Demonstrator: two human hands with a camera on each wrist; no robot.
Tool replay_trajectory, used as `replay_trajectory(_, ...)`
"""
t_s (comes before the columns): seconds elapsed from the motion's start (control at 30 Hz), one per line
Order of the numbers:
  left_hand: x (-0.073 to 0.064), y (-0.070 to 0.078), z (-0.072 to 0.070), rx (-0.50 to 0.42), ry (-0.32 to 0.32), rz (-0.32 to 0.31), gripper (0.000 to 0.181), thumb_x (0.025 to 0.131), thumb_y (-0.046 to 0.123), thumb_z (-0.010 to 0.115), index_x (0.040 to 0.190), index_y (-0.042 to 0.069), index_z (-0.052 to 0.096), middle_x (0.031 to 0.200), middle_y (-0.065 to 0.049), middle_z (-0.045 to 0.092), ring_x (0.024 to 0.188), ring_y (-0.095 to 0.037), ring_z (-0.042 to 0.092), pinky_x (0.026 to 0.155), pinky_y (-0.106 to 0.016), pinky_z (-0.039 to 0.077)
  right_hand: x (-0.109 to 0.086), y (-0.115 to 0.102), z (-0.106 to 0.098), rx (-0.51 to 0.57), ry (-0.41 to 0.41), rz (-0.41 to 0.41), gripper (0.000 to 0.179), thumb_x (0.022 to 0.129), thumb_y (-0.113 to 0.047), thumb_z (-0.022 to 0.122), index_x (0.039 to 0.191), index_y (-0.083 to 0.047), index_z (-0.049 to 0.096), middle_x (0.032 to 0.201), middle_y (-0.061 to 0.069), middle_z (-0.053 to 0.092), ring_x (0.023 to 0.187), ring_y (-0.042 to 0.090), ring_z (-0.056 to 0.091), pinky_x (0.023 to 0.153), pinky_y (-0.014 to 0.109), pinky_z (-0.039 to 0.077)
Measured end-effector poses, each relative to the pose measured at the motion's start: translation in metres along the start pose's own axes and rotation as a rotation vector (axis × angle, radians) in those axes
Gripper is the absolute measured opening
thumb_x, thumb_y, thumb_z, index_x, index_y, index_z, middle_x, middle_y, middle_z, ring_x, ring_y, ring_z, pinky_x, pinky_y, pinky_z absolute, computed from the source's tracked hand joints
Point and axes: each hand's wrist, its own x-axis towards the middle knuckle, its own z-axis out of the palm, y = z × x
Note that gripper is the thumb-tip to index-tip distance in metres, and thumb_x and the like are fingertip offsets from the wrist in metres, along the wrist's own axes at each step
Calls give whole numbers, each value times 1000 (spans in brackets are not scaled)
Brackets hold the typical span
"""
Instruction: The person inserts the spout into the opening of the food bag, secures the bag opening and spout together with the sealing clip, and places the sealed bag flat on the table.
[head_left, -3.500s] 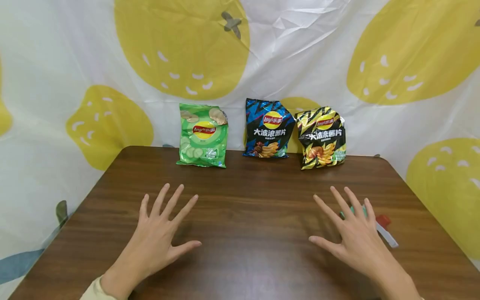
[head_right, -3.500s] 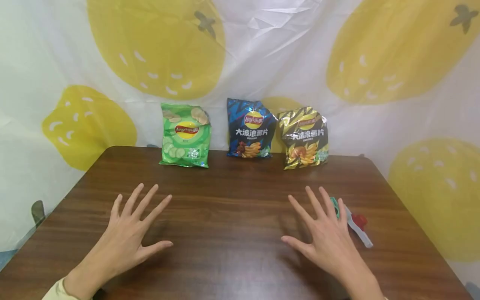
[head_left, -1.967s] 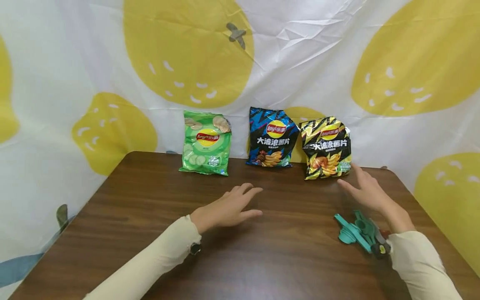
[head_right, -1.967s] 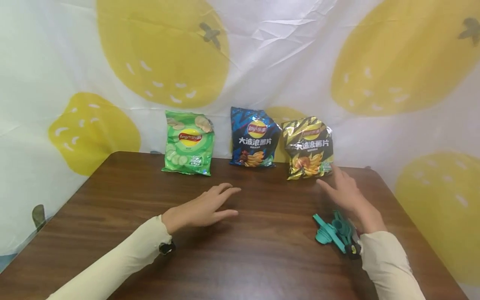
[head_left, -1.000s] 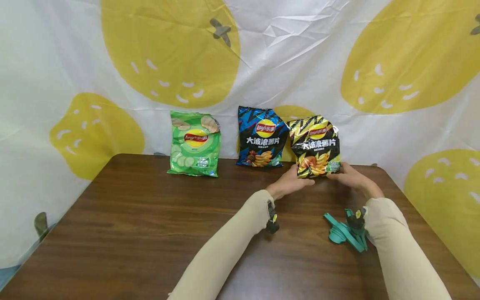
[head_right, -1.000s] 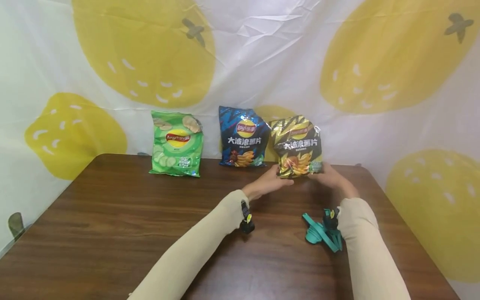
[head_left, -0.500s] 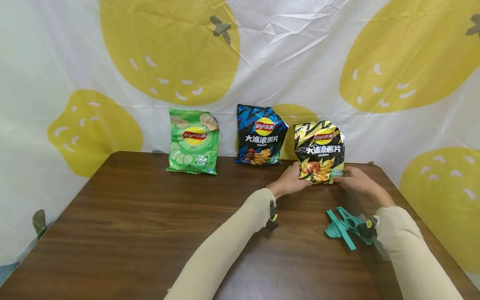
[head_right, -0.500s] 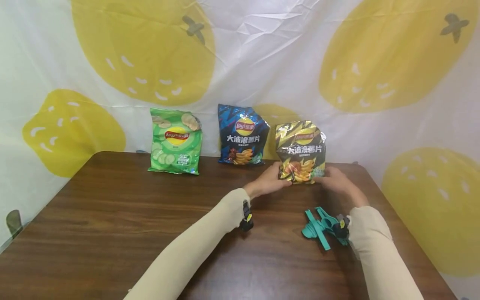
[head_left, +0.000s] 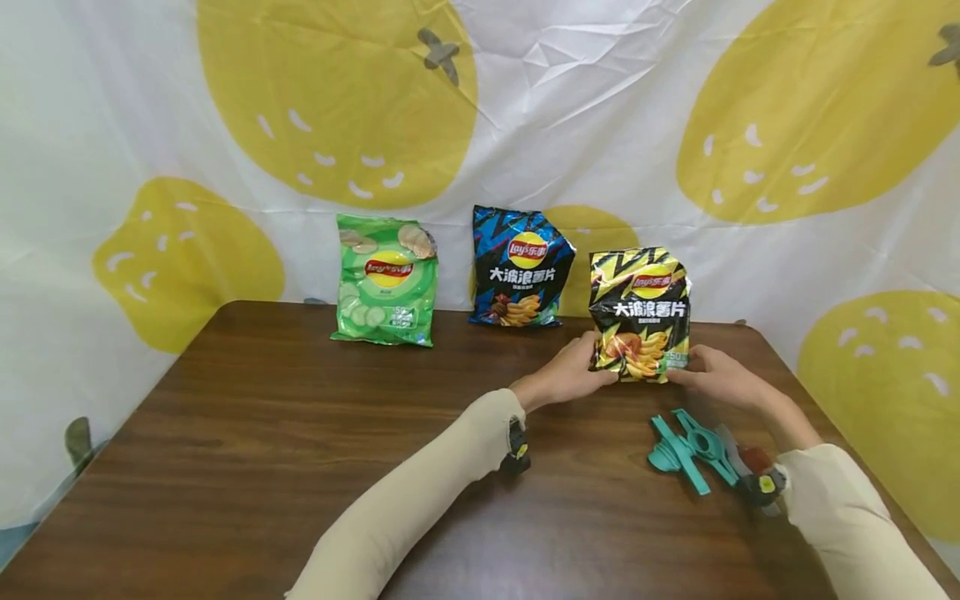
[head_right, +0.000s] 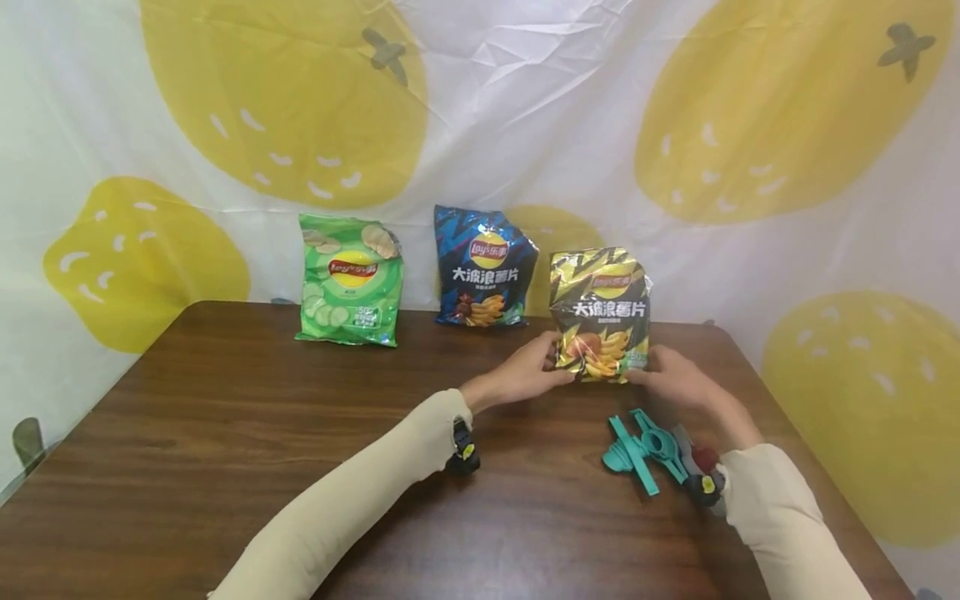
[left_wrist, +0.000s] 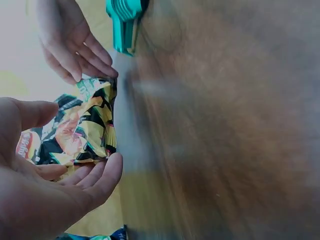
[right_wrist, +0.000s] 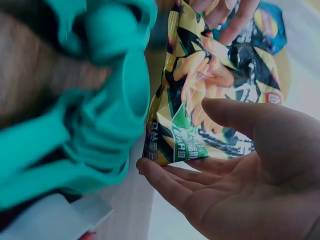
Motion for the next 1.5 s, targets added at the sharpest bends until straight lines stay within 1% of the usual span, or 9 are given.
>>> replay_trajectory(0.2,-28,-1,-16,-51,2,26,64,98,24,65,149,2,32,123,-14,52,109,-20,59,83,-23,49,-16,-28,10,-38,64,-29,60,101,-38,56,131,13,44,124,35,57,114,49,55,84,53,50)
replay_trajectory(0.3,-44,-7,-26,-52,14,23,61,97,25,65,146,4,34,121,-12,51,107,-19,58,84,-25,49,-22,-43,19,-32,69,-56,63,102,-40,55,137,12,41,129,35,56,115,50,56,83,52,52)
replay_trajectory(0.37,-55,-12,-33,-60,24,17,57,97,25,65,142,5,37,120,-12,51,106,-20,58,87,-27,49,-26,-54,26,-5,65,-80,65,102,-39,55,139,12,40,130,35,56,108,48,61,80,51,53)
replay_trajectory(0.5,-76,-22,-46,-86,32,-1,47,97,22,64,134,5,40,122,-16,53,108,-26,61,89,-33,51,-33,-71,41,28,73,-146,59,101,-35,59,137,9,44,126,32,60,103,43,66,81,50,55)
replay_trajectory(0.6,-92,-29,-52,-91,30,-6,44,98,21,64,130,4,41,121,-18,55,107,-28,63,88,-35,52,-40,-81,52,41,76,-195,54,100,-31,61,135,7,48,124,29,63,110,41,65,86,49,55)
replay_trajectory(0.87,-139,-33,-61,-94,-8,-8,42,98,20,63,129,2,41,116,-18,58,104,-27,65,85,-33,53,-59,-99,75,88,17,-243,48,99,-28,63,135,3,49,121,18,67,106,30,68,83,43,57)
replay_trajectory(1.17,-180,-34,-70,-116,-43,-18,40,98,19,63,127,1,42,117,-14,56,102,-23,65,82,-30,52,-77,-115,96,99,-9,-293,44,98,-30,65,126,2,55,107,10,72,94,20,71,75,33,58)
replay_trajectory(1.3,-195,-36,-72,-103,-34,-31,38,98,19,63,126,1,43,115,-13,56,101,-21,64,83,-30,52,-85,-123,106,107,-25,-349,39,99,-29,64,123,1,56,99,4,73,87,13,71,70,27,56)
replay_trajectory(1.5,-220,-38,-75,-44,3,-44,34,97,18,64,121,2,47,103,-9,61,88,-17,63,75,-29,52,-96,-131,117,111,-70,-379,35,101,-30,60,122,-2,58,86,-6,71,77,5,66,65,24,54)
